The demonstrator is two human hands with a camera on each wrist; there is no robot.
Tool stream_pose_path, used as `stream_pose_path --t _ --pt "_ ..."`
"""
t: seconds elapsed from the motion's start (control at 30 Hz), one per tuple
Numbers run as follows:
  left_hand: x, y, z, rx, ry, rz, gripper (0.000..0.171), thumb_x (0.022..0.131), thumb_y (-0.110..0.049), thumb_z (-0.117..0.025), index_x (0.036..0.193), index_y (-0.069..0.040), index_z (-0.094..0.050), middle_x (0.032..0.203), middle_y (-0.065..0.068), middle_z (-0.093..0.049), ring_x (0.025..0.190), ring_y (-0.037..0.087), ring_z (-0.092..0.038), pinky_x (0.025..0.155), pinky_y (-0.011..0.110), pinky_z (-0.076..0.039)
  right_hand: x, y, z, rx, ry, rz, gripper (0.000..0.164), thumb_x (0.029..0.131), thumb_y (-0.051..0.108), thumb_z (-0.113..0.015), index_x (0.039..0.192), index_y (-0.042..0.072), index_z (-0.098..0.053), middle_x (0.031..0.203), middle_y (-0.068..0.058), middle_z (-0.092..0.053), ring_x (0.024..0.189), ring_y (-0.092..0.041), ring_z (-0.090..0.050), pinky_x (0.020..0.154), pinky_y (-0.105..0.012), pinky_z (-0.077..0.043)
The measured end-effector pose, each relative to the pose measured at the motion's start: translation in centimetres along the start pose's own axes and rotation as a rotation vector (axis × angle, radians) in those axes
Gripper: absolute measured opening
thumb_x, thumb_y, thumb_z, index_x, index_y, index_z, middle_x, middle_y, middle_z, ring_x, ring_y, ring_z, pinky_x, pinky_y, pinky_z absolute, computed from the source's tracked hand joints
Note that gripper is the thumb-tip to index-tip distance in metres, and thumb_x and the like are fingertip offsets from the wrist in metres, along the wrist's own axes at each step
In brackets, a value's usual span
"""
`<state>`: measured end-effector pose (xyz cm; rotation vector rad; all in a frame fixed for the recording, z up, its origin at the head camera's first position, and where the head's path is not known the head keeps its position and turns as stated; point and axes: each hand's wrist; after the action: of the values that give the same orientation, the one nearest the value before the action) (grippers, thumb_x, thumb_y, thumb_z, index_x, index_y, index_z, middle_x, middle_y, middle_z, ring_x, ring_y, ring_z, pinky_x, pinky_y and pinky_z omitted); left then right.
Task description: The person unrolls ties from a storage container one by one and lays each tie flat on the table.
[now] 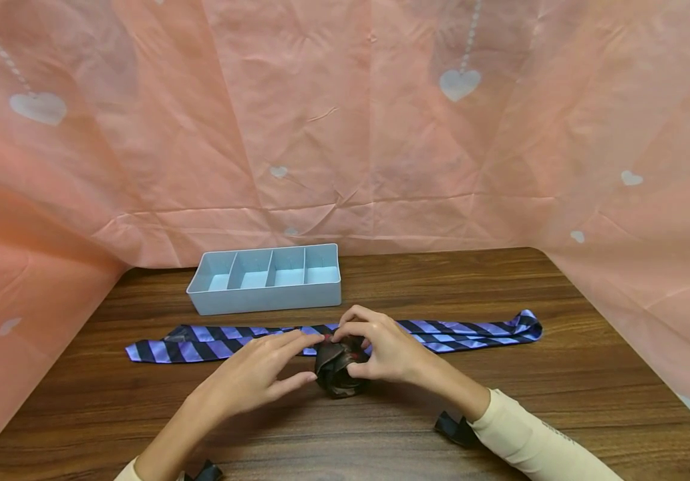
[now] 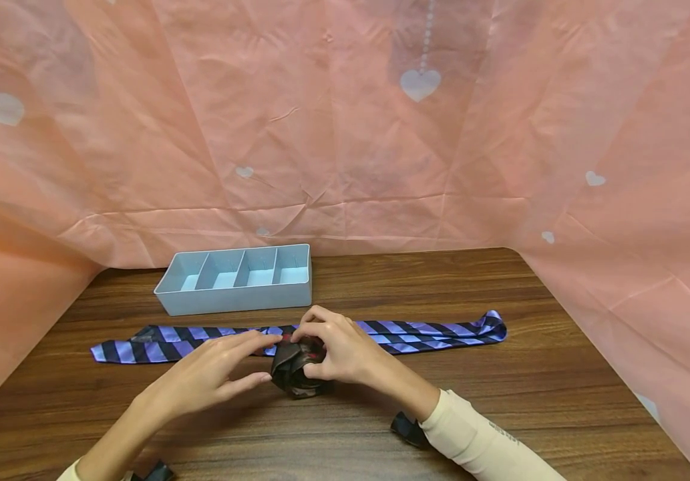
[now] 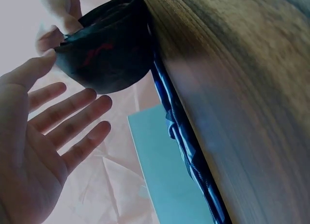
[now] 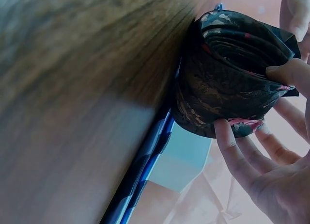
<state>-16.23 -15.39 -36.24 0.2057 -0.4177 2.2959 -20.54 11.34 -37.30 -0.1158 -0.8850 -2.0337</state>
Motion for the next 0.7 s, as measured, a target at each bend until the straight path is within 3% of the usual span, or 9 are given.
stream_pose_path --t 0.3,0.7 --pt "0.08 -0.28 -0.04 -0.021 -0.037 -0.03 0.051 0.101 -0.042 -0.066 0.145 -0.015 -0.059 0.136 0.0 -0.066 0.125 0.024 -0.064 0.099 0.047 -0.054 0.08 0.46 -0.17 -0.008 -0.01 -0.009 0.035 0.076 0.003 -0.083 0.109 0.009 -0.075 0.116 -0.006 -0.061 0.097 -0.021 -0.066 0.07 -0.023 -0.058" --pt "0.29 -0.52 -0.41 0.011 -0.094 -0.065 0.044 0.098 -0.038 -0.072 0.134 -0.014 -0.067 0.122 -0.004 -0.068 0.105 0.014 -0.069 0.089 0.04 -0.058 0.24 0.95 -0.54 -0.042 -0.004 -0.015 0.033 0.077 0.005 -0.082 0.109 0.009 -0.076 0.115 -0.005 -0.06 0.096 -0.019 -0.064 0.07 -0.021 -0.056"
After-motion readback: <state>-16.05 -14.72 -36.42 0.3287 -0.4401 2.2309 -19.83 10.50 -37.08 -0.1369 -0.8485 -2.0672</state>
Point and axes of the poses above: each hand's wrist, its own x-axis towards the middle knuckle, its own z-axis out of the back of the hand, y = z × x
